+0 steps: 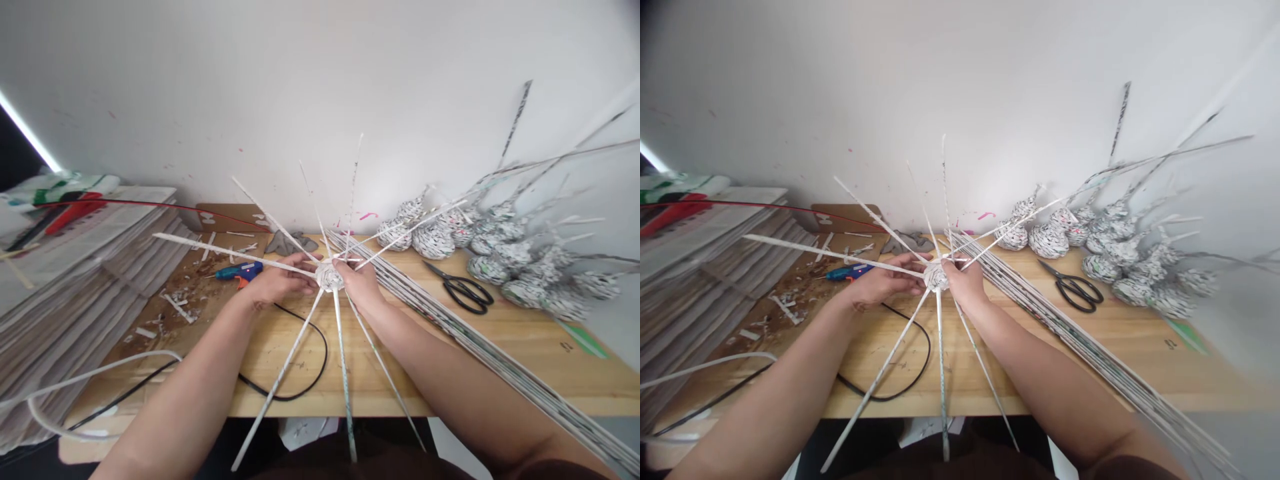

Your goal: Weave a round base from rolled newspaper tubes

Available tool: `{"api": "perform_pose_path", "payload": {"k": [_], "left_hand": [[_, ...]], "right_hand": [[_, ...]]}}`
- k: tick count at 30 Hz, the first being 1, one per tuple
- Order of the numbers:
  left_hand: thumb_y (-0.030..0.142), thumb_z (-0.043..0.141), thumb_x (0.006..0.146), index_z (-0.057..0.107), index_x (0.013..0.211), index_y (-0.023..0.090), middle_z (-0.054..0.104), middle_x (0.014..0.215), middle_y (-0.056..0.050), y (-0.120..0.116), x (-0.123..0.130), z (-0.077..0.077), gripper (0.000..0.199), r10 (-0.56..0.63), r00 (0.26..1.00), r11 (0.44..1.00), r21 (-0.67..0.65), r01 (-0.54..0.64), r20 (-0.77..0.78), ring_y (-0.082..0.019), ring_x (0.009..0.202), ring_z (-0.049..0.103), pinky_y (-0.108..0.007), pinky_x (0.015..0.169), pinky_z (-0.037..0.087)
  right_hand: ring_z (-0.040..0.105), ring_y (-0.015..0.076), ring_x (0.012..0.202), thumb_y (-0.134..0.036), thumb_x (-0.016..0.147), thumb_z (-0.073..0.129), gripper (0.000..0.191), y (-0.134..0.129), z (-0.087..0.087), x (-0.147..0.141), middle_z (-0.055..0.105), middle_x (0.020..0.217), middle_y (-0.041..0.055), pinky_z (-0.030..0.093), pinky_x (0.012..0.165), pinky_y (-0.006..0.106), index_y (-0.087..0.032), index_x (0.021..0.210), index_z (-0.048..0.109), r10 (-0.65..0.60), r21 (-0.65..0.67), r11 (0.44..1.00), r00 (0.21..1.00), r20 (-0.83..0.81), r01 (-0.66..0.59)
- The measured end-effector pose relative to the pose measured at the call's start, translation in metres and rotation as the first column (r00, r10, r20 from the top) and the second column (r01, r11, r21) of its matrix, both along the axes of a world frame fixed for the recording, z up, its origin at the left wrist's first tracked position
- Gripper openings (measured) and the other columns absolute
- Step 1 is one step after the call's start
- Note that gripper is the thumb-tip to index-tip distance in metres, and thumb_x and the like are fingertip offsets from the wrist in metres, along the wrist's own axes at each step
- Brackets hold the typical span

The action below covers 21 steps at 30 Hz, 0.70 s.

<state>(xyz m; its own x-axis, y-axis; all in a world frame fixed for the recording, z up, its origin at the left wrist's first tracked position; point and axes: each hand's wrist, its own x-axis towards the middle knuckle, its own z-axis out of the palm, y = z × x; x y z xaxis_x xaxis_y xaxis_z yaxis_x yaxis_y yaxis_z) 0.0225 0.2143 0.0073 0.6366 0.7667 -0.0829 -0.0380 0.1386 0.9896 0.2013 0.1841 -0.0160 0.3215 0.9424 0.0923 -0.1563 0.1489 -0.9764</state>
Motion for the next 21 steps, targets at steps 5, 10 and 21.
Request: {"api": "perform_pose_path", "payload": {"k": [5,10,21], "left_hand": [[0.035,0.080,0.066,0.071,0.099,0.015,0.070,0.089,-0.008,0.010,-0.001,-0.011,0.040,0.218,0.974,0.975,-0.035,-0.220,-0.060,-0.016,0.074,0.066,-0.024,0.062,0.053],[0.034,0.086,0.059,0.072,0.095,0.014,0.071,0.086,-0.007,0.012,-0.002,-0.014,0.043,0.134,0.989,0.985,-0.102,-0.140,-0.062,-0.015,0.071,0.066,-0.025,0.063,0.053],[0.037,0.086,0.056,0.068,0.076,0.013,0.067,0.065,-0.003,0.004,0.013,-0.017,0.036,0.273,0.962,0.961,-0.042,-0.272,0.016,-0.014,0.058,0.060,-0.026,0.057,0.049]], "right_hand": [[0.056,0.0144,0.057,-0.033,0.068,0.070,0.017,-0.001,-0.004,-0.001,0.062,0.061,0.0001,0.045,0.057,0.028,-0.016,0.069,0.064,0.060,-0.003,0.998,0.996,0.063,-0.060],[0.055,0.0137,0.055,-0.032,0.072,0.067,0.016,-0.003,-0.006,-0.001,0.061,0.059,-0.0005,0.043,0.055,0.027,-0.017,0.069,0.063,0.088,0.025,0.995,0.985,0.152,-0.093],[0.058,0.0151,0.058,-0.030,0.073,0.062,0.014,-0.008,-0.001,-0.002,0.064,0.064,0.0019,0.046,0.057,0.027,-0.016,0.072,0.065,0.089,0.019,0.995,0.952,0.292,-0.099]]}}
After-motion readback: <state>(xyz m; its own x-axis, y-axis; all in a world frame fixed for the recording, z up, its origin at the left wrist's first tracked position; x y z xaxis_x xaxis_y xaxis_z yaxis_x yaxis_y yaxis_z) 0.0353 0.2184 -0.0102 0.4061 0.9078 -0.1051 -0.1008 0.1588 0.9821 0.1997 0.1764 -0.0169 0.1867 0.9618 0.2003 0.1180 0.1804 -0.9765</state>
